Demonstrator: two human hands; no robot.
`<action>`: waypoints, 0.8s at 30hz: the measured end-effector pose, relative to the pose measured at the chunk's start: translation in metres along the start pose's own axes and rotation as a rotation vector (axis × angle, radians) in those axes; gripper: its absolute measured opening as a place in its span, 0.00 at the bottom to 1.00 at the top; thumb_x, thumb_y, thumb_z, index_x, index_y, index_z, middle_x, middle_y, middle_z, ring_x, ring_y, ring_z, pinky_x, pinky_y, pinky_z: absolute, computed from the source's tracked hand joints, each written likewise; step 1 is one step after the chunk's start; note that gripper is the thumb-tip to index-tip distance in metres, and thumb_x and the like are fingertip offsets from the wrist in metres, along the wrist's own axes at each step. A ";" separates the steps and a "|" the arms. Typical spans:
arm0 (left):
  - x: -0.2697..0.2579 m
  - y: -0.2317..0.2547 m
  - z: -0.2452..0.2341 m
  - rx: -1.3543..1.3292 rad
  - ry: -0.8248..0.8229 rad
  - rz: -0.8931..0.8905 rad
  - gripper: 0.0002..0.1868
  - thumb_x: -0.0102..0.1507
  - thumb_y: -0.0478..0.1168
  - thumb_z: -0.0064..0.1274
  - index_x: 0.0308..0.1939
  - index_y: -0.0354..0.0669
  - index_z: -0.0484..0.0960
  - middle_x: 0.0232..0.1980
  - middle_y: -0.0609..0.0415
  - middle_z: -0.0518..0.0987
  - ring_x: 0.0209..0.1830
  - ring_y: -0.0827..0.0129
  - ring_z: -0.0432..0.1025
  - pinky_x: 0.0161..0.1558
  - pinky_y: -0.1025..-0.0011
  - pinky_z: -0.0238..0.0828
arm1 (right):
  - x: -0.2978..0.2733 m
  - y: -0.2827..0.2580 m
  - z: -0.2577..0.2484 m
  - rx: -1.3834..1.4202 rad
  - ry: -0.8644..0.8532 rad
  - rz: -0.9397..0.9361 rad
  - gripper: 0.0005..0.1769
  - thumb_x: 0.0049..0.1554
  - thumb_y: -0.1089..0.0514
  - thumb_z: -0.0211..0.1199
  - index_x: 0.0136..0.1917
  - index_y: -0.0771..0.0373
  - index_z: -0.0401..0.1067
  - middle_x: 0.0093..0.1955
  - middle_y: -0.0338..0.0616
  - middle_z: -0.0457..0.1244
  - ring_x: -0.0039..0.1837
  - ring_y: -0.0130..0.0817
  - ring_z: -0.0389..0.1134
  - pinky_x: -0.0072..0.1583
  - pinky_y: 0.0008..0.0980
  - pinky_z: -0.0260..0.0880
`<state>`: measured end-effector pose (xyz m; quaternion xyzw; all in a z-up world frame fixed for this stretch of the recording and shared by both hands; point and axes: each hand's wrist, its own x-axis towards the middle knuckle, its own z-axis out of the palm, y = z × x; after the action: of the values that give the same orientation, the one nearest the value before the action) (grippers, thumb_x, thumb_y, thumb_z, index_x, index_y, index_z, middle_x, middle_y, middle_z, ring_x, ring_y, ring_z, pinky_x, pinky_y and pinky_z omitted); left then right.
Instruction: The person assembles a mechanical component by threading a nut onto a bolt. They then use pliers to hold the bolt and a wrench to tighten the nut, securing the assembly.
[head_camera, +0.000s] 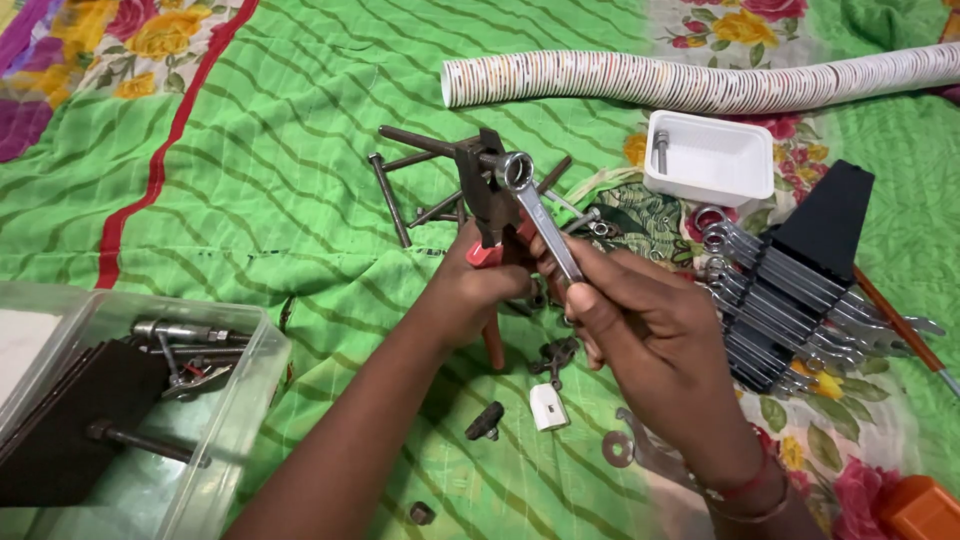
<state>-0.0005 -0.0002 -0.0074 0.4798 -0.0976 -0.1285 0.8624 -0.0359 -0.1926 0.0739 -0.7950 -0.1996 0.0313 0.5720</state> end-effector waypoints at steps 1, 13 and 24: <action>0.000 0.000 -0.001 0.038 0.016 -0.023 0.17 0.52 0.26 0.49 0.45 0.38 0.71 0.43 0.54 0.72 0.45 0.66 0.69 0.47 0.66 0.68 | 0.000 0.000 0.000 0.021 -0.019 0.007 0.22 0.64 0.62 0.58 0.71 0.62 0.70 0.40 0.36 0.64 0.33 0.19 0.62 0.34 0.20 0.66; -0.003 0.001 0.007 0.197 0.060 0.136 0.17 0.60 0.29 0.53 0.53 0.37 0.72 0.46 0.54 0.76 0.48 0.70 0.72 0.53 0.69 0.72 | -0.008 -0.006 0.008 0.545 -0.128 0.270 0.26 0.64 0.64 0.56 0.76 0.65 0.66 0.38 0.40 0.64 0.35 0.22 0.60 0.36 0.25 0.68; -0.009 0.009 0.019 0.222 0.032 0.019 0.21 0.55 0.31 0.51 0.52 0.39 0.72 0.44 0.56 0.74 0.44 0.70 0.71 0.48 0.69 0.71 | 0.000 0.021 -0.008 0.215 -0.047 0.108 0.20 0.64 0.63 0.59 0.69 0.62 0.74 0.36 0.36 0.67 0.33 0.19 0.61 0.34 0.22 0.64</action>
<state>-0.0135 -0.0076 0.0099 0.5735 -0.1019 -0.1008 0.8066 -0.0280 -0.2059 0.0570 -0.7378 -0.1652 0.1017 0.6466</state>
